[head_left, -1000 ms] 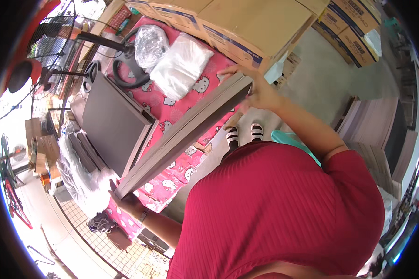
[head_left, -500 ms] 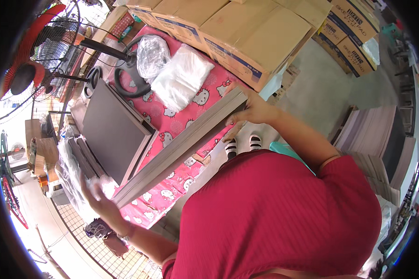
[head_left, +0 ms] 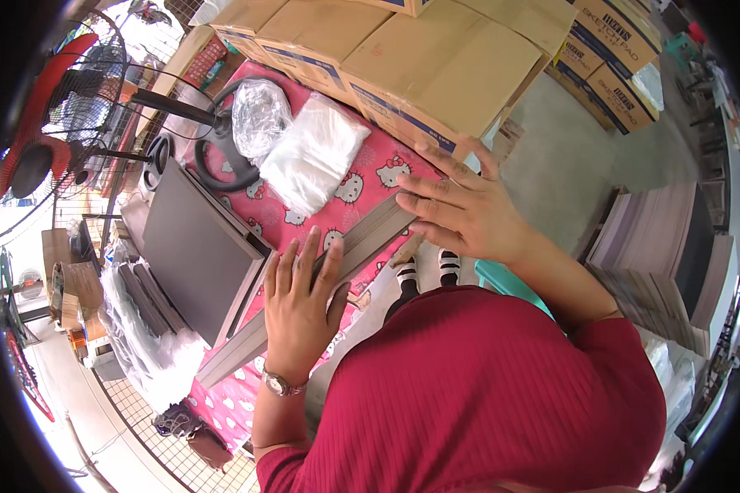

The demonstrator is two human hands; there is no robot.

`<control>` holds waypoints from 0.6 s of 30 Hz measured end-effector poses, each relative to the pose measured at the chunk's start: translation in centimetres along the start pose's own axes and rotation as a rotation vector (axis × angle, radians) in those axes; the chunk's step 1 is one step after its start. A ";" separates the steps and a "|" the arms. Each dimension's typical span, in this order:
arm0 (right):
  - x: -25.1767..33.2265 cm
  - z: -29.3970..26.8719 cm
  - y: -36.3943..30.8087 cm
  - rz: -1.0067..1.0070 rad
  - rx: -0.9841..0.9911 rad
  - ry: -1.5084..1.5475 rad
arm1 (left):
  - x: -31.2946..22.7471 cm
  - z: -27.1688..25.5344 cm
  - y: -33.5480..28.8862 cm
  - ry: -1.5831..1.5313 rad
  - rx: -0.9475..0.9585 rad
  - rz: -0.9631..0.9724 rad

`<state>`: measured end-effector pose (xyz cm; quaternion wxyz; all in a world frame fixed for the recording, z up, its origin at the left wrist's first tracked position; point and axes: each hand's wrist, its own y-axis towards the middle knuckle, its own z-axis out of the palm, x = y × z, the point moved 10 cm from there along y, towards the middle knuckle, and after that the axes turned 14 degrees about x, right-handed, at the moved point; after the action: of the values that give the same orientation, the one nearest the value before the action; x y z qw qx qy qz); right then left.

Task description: The person picks up dark rectangular sheets from a large stack and places them individually onto a table, then gathers them into a smaller stack.

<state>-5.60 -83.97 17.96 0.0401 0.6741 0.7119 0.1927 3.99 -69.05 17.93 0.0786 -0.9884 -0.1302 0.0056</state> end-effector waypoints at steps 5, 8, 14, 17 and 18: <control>0.5 -0.4 0.0 0.053 0.056 -0.025 | 0.2 1.1 -0.3 -0.125 0.045 -0.013; 0.8 0.5 -1.2 0.038 0.071 -0.006 | 0.3 1.3 -0.3 -0.214 0.060 -0.008; -0.5 1.5 -2.1 0.060 -0.039 0.082 | -0.3 0.5 -0.3 -0.076 -0.023 0.003; -0.2 0.7 -1.9 0.055 -0.090 0.054 | -0.3 1.1 -0.3 -0.068 0.042 -0.019; -0.2 0.3 -2.5 0.047 -0.135 0.047 | -0.3 1.4 -0.4 -0.064 0.064 -0.027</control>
<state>-7.86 -84.15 16.81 0.0641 0.6817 0.6821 0.2568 3.57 -68.50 16.64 0.1059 -0.9828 -0.1456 0.0401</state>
